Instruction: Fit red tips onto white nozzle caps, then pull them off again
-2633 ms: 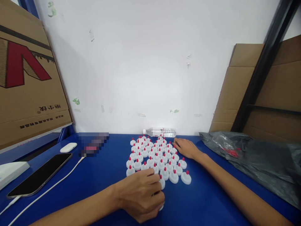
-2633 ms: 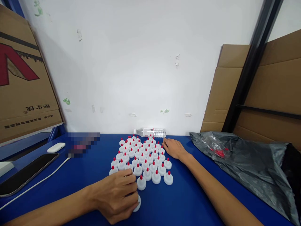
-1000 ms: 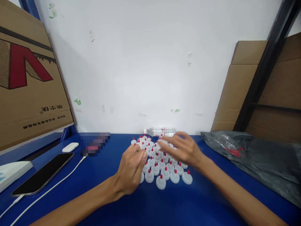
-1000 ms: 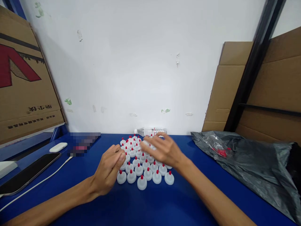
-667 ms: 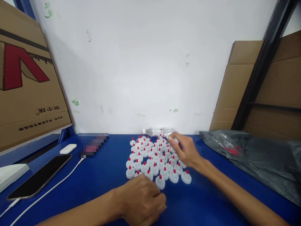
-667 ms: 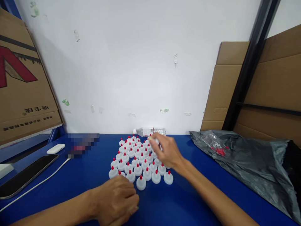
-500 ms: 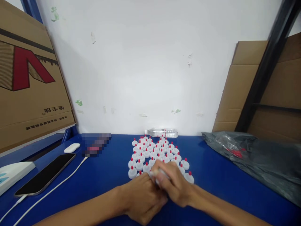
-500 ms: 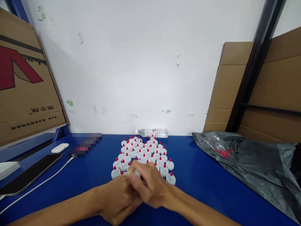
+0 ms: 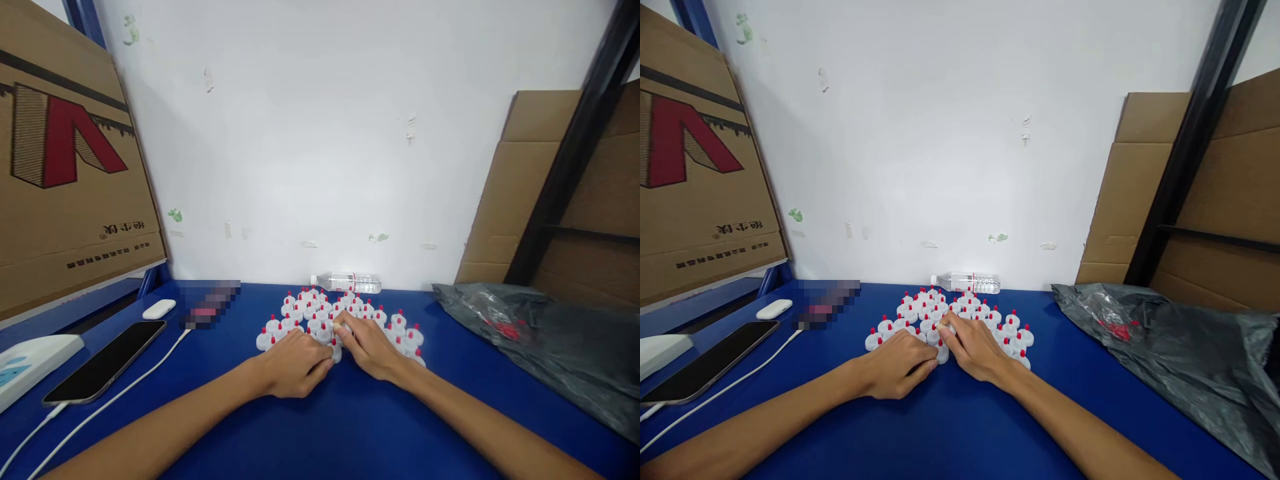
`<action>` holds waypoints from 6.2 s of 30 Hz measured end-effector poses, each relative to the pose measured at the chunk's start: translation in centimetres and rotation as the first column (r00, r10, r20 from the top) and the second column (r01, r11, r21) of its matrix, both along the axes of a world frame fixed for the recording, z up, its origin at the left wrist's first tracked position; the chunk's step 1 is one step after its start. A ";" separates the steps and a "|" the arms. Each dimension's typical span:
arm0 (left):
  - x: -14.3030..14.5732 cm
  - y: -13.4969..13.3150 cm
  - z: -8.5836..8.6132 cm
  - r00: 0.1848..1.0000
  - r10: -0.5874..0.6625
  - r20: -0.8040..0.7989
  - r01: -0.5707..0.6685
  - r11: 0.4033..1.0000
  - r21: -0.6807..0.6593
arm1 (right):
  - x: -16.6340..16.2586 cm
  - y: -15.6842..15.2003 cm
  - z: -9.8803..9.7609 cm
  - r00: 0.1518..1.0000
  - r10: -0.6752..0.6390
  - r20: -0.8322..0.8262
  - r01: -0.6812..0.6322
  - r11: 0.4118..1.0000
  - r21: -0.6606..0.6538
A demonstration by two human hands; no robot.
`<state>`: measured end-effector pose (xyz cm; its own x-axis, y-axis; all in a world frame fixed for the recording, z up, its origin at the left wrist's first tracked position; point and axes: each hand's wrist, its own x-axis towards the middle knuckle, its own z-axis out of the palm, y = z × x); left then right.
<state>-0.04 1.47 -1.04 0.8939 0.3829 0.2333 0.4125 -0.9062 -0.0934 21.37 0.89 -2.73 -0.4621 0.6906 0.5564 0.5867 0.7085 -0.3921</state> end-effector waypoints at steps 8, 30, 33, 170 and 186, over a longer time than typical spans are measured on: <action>-0.6 -0.7 0.4 0.999 0.023 -0.029 -0.023 1.000 -0.013 | -0.2 -1.2 1.3 0.993 0.049 -0.104 -0.031 0.986 0.167; -0.3 -1.2 0.4 0.995 0.013 -0.099 -0.002 0.995 0.102 | 1.2 -3.5 3.7 0.964 0.061 0.260 -0.088 0.992 0.095; -0.4 -1.2 0.3 0.996 0.008 -0.085 0.000 0.996 0.089 | 1.4 -3.9 3.3 0.959 0.070 0.276 -0.079 0.997 0.023; -0.8 -1.2 1.5 0.964 0.076 0.254 -0.084 0.996 0.020 | 3.8 -3.0 4.6 0.967 -0.048 0.252 -0.012 0.973 0.231; -0.4 -2.0 1.0 0.936 -0.009 0.353 -0.057 0.983 0.175 | 1.0 -4.6 4.0 0.950 -0.052 0.308 -0.086 0.904 0.419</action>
<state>-0.44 -0.51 -0.01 0.7334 0.3254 0.5968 0.4700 -0.8771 -0.0994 22.40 -3.75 1.28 -0.6653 0.4124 0.6223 0.6142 0.7762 0.1422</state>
